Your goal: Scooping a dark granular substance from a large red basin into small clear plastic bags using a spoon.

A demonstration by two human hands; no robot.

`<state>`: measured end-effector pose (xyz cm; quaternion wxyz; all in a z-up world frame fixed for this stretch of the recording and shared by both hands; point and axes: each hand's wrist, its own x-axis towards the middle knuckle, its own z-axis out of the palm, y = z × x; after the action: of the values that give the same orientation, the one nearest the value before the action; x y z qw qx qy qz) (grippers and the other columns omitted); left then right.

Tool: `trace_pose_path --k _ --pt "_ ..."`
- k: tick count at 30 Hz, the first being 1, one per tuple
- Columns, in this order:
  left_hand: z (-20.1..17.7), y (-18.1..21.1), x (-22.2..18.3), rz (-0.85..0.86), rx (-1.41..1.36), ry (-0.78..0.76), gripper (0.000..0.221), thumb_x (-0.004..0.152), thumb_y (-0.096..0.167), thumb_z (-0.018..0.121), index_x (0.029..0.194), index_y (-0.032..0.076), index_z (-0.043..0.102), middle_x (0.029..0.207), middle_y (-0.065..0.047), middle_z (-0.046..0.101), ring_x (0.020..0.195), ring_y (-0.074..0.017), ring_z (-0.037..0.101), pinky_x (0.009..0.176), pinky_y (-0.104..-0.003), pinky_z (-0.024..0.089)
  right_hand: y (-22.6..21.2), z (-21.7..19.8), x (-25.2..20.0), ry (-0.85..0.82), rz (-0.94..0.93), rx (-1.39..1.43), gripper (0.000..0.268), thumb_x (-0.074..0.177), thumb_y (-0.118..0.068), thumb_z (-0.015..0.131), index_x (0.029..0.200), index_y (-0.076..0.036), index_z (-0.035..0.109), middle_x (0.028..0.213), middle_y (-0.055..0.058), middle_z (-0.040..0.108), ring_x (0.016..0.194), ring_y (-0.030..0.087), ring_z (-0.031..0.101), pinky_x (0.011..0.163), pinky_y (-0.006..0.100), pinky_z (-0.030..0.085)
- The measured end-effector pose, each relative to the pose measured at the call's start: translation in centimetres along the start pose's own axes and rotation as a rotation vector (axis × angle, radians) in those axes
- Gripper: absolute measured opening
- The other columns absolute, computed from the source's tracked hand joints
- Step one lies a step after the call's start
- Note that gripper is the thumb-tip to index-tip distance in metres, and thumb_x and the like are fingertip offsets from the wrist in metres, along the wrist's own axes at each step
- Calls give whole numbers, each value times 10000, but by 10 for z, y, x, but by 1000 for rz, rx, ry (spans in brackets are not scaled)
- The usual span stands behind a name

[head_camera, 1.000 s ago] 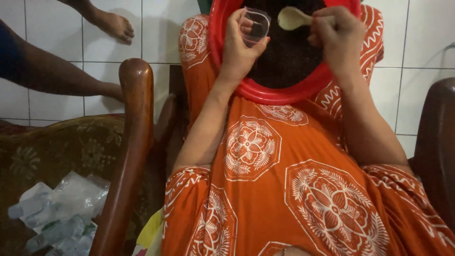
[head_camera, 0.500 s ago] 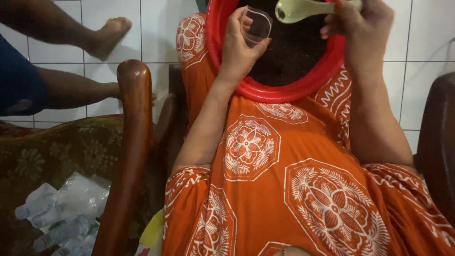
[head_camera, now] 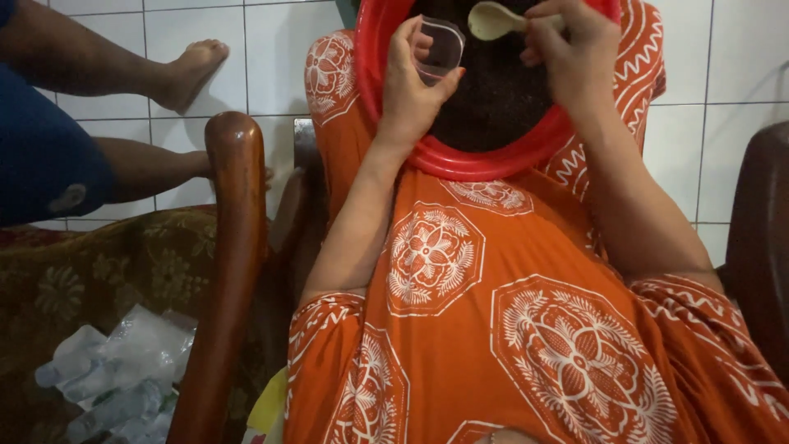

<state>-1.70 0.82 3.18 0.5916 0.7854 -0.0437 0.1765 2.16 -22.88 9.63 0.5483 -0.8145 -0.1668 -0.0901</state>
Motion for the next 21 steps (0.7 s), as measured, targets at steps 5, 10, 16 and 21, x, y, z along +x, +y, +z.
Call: trace_pose_path --k 5,10,16,21 --pt "-5 15 -2 -1 -18 -34 823 881 146 896 1490 146 342 1285 -102 567 1177 -225 638 964 -313 671 6 11 -8 -123 34 107 78 1124 43 605 1130 71 677 851 157 716 678 174 706 630 239 596" --pt "-3 11 -1 29 1 -15 841 848 155 918 1481 129 365 1290 -105 563 1198 -228 622 988 -314 635 -8 0 -1 -19 293 269 119 1081 -76 629 1122 31 663 822 150 723 634 166 727 569 223 629" --pt "0 8 1 -20 71 -23 907 783 140 954 1481 95 377 1300 -137 570 1228 -246 618 1024 -313 584 -56 -25 -4 73 245 370 117 1090 -66 610 1126 41 641 844 173 692 645 209 693 614 265 631" --pt "-5 19 2 4 106 -49 875 815 167 929 1480 96 365 1288 -129 553 1211 -261 595 999 -329 569 -93 -22 -12 16 87 284 96 1126 61 575 1187 63 649 899 196 694 733 223 715 702 266 645"
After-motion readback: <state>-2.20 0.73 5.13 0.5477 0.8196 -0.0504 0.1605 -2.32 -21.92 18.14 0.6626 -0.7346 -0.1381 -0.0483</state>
